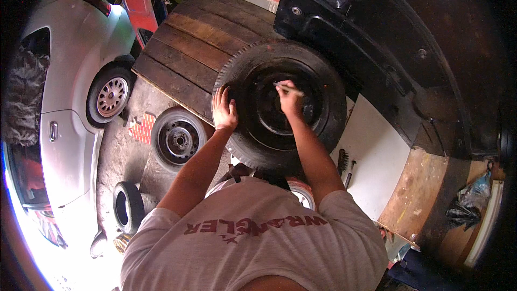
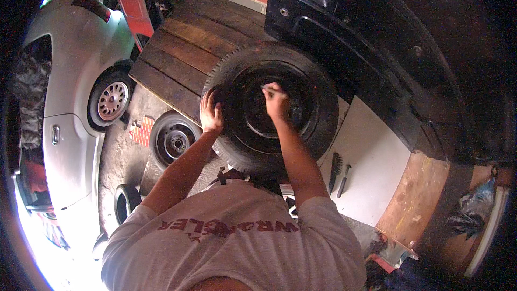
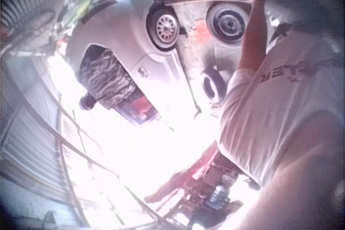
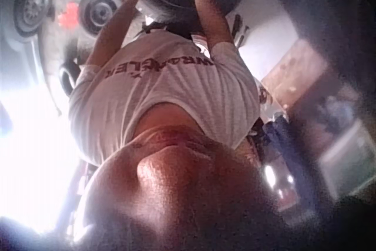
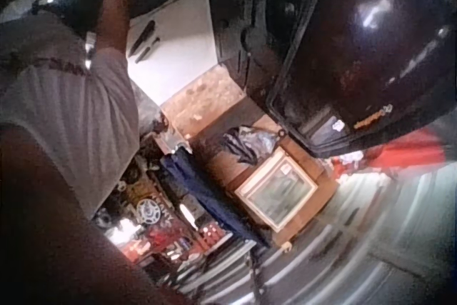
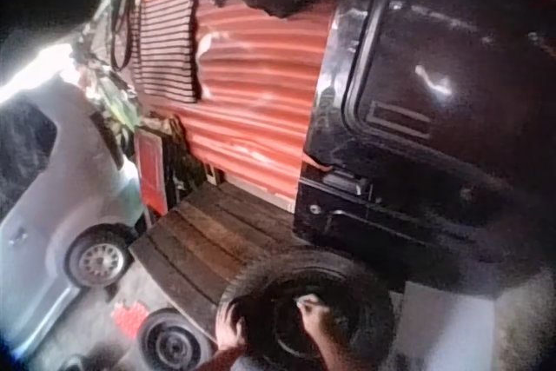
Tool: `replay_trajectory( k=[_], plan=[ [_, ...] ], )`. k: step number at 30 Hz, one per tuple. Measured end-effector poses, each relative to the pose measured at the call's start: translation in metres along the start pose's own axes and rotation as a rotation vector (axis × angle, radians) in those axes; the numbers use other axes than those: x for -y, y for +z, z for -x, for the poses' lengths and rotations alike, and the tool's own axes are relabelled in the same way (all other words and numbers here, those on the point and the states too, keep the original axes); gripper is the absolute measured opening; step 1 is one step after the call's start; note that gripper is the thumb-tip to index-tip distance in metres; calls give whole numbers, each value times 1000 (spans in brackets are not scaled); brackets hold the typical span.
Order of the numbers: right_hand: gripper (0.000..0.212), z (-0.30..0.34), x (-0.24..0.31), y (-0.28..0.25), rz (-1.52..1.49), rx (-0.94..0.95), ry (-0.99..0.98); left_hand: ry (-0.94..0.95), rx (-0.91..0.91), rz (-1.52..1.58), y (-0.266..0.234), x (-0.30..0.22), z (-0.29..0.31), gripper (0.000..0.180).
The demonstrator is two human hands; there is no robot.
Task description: The person uses a small brush to scrub the inner rim of a car tire resting on a wooden platform. The person repeatedly rotates the tire and scrubs different sections of the rim surface.
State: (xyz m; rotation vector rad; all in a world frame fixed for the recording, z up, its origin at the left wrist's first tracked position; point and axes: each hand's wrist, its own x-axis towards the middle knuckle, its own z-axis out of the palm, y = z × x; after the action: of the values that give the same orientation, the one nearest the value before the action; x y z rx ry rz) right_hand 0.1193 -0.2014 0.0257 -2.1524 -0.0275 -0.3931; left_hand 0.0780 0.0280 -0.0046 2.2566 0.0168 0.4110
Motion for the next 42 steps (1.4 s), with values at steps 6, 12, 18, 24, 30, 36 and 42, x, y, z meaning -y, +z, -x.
replay_trajectory(
  k=[6,12,18,24,30,36,42],
  plan=[
    [11,53,14,5,48,123,-142,19,-9,-14,-1,3,3,48],
    [9,15,3,4,34,-105,-29,9,2,2,1,2,3,47],
    [10,44,8,15,133,13,-205,19,-11,-5,3,6,3,48],
    [10,35,19,-2,-39,9,-10,8,-6,-14,2,4,3,49],
    [7,23,11,19,169,-169,-208,29,-1,-9,3,2,2,49],
    [9,44,19,6,104,48,-186,18,-11,-15,2,7,2,49],
    [11,22,18,5,242,-56,-89,20,-9,-17,1,2,3,48]
  ],
)
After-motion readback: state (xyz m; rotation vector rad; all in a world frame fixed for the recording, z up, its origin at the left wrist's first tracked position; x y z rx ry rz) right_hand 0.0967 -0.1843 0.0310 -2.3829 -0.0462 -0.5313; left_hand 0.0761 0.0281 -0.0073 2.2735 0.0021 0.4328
